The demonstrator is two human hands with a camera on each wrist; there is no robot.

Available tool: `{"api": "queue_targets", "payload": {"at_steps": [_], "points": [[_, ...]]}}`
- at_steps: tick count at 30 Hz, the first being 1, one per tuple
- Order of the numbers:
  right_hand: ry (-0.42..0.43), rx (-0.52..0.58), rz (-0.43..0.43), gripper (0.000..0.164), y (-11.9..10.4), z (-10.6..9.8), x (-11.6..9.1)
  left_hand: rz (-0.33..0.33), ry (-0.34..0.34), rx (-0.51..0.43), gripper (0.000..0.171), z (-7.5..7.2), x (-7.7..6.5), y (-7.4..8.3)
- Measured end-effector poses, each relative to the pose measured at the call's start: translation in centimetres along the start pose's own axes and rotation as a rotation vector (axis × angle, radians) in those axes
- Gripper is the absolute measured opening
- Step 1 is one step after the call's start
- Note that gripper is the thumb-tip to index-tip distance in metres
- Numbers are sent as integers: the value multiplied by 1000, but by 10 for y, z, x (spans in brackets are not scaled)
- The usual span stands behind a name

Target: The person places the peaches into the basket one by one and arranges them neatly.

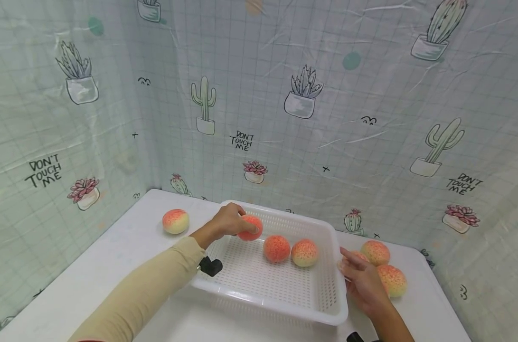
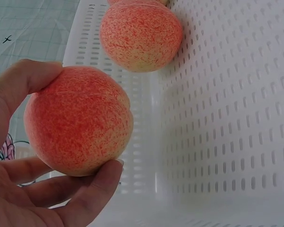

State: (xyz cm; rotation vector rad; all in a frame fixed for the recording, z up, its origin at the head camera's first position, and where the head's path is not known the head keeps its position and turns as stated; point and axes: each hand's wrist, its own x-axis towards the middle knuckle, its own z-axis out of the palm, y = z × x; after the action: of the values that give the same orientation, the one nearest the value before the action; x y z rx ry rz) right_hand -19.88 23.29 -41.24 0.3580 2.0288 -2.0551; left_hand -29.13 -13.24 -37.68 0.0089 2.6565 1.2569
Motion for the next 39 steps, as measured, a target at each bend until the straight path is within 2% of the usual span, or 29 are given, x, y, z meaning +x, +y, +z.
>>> {"api": "queue_targets", "payload": {"at_steps": [5, 10, 18, 25, 32, 39], "points": [[-7, 8, -1, 60, -1, 0, -1, -6, 7, 22, 42, 4, 1, 2], [-8, 13, 3, 60, -1, 0, -1, -30, 21, 54, 36, 8, 4, 1], [-11, 6, 1, 60, -1, 0, -1, -53, 21, 57, 35, 15, 11, -1], [-11, 1, -1, 59, -1, -1, -1, -38, 15, 64, 50, 18, 16, -1], [-20, 6, -5, 59, -2, -2, 0, -62, -7, 61, 40, 21, 16, 0], [-14, 1, 2, 59, -2, -2, 0, -92, -21, 94, 44, 22, 21, 0]]}}
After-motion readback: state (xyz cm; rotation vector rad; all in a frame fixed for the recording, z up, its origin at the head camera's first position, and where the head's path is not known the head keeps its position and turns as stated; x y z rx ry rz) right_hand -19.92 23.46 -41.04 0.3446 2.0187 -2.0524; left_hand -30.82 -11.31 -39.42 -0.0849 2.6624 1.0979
